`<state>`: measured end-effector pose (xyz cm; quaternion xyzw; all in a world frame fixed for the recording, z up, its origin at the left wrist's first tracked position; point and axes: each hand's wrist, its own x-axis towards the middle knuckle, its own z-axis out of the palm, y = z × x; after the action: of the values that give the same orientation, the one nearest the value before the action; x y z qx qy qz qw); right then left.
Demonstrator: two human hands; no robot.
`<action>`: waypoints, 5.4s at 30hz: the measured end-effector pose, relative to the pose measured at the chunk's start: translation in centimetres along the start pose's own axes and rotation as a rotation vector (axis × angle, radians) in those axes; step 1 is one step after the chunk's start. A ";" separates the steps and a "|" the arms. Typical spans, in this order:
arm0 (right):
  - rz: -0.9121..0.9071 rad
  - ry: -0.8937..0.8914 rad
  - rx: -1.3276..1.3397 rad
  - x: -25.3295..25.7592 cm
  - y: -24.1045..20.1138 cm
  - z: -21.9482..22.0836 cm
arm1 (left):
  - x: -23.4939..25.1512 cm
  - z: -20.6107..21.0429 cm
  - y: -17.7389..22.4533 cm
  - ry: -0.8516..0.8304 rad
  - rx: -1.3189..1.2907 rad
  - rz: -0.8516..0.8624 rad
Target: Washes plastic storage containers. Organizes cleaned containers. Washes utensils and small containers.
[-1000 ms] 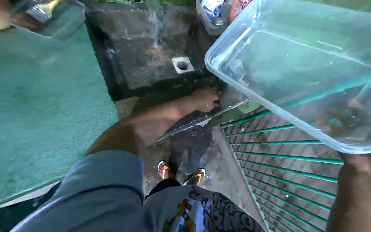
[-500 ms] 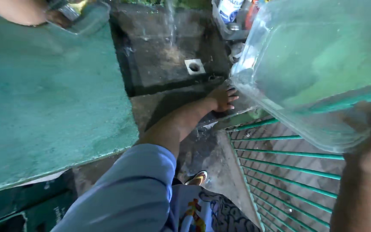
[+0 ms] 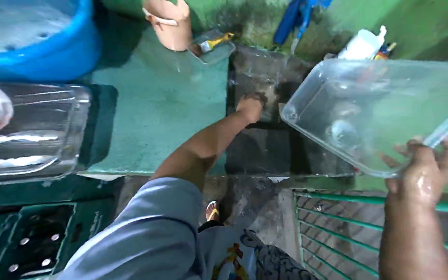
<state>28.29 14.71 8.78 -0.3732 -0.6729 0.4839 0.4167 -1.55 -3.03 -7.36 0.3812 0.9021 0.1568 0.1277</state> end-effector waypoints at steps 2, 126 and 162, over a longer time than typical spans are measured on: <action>0.100 -0.015 0.093 1.1 1.0 2.3 | -1.3 -1.9 -1.8 0.022 -0.065 -0.083; -0.606 -1.164 0.003 -21.4 -28.3 63.2 | -35.4 -32.9 -21.4 0.673 0.568 -0.196; -1.553 -1.289 -0.564 -25.2 -36.4 61.2 | -26.3 -39.5 -25.7 0.534 0.518 -0.714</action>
<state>-22.32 -38.16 27.50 0.4064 -0.9106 0.0161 0.0733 -14.26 -46.43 22.08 0.0155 0.9864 -0.0332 -0.1599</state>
